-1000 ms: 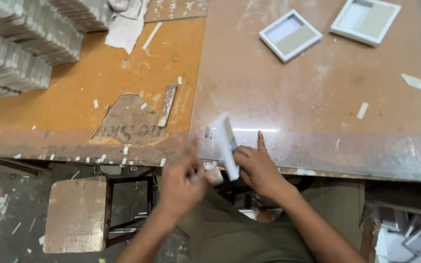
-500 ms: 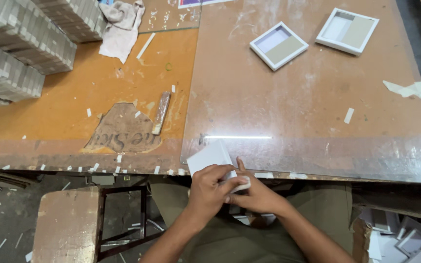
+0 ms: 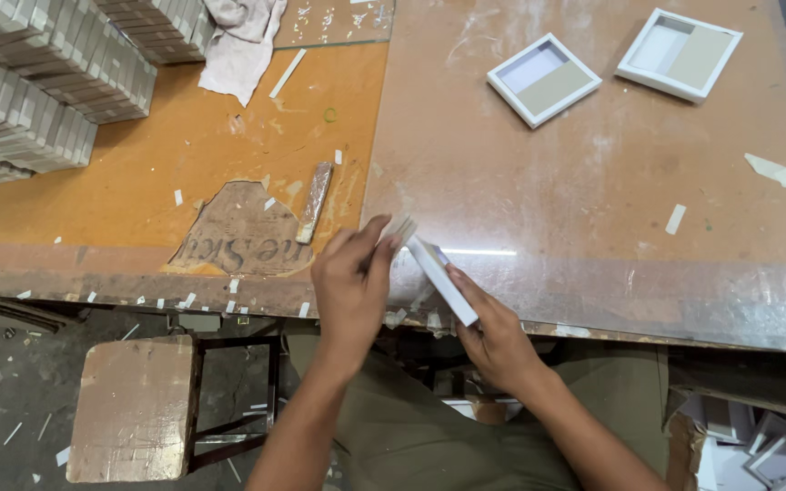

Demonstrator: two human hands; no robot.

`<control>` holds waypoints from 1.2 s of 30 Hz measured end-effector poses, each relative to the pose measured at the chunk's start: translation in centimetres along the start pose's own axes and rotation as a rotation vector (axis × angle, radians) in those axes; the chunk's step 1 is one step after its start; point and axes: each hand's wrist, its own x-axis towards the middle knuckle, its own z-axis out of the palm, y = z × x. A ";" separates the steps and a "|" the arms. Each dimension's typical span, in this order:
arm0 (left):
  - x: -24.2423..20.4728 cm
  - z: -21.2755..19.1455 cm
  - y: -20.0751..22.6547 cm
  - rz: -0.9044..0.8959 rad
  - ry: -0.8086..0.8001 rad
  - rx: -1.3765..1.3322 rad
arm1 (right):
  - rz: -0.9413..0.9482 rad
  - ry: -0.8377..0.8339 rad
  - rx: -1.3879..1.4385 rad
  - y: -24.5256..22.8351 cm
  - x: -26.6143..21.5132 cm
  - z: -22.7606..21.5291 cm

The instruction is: The person repeatedly picks up small white square frames and a small rectangular tool, rubs the tool along the frame edges, and places the finished frames on the table. The process is repeated for multiple frames throughout the clip.

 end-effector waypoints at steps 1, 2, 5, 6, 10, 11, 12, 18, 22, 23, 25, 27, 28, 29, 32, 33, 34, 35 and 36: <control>0.9 0.1 0.0 -0.030 -0.053 0.046 | -0.025 0.002 -0.013 0.2 0.0 0.3; 1.3 0.1 0.1 -0.060 -0.106 0.093 | -0.050 0.004 -0.026 0.5 -0.1 0.5; -0.2 1.1 1.1 0.095 -0.183 0.087 | -0.047 0.008 -0.054 1.2 -0.7 0.7; -1.1 1.4 1.8 0.171 -0.183 0.037 | -0.037 0.013 -0.061 1.4 -0.8 0.5; -5.4 2.0 4.2 0.385 -0.274 -0.013 | 0.065 0.008 0.198 1.9 -0.4 0.0; -5.7 2.0 4.2 0.388 -0.306 -0.006 | 0.016 0.008 0.197 2.0 -0.4 -0.1; -5.9 2.0 4.2 0.391 -0.337 0.000 | -0.033 0.008 0.197 2.1 -0.4 -0.1; -3.3 1.2 1.8 0.011 -0.243 -0.314 | 0.255 0.012 0.093 2.4 -1.3 0.2; 0.0 1.7 0.0 0.207 -0.137 0.184 | 0.083 0.058 0.038 2.9 -1.8 0.6; 1.4 1.6 -1.2 0.182 -0.076 0.374 | 0.181 0.058 0.047 2.9 -1.9 0.7; 3.7 1.2 -3.8 0.128 0.196 0.297 | 0.265 0.124 0.143 3.1 -2.1 0.5; 4.0 1.5 -5.7 0.020 0.151 0.134 | 0.226 0.270 0.319 3.2 -1.6 -0.3; 4.3 1.9 -6.3 -0.027 0.124 0.053 | 0.339 0.295 0.264 3.6 -0.9 -1.2; 3.8 2.4 -6.7 -0.079 0.044 -0.024 | 0.470 0.315 0.214 3.7 -0.9 -2.0; 2.0 4.1 -6.4 -0.141 -0.131 -0.141 | 0.400 0.403 -0.342 4.2 -0.8 -4.0; 2.0 4.7 -5.8 -0.078 -0.153 -0.112 | 0.287 0.433 -0.595 4.3 -0.6 -4.6; 2.1 5.4 -5.0 -0.014 -0.176 -0.084 | 0.323 0.329 -0.578 4.3 -0.4 -4.8; 2.5 6.0 -4.2 0.054 -0.176 -0.050 | 0.356 0.226 -0.560 4.2 -0.2 -5.0; 2.8 6.7 -3.4 0.123 -0.176 -0.017 | 0.388 0.124 -0.540 4.1 -0.1 -5.0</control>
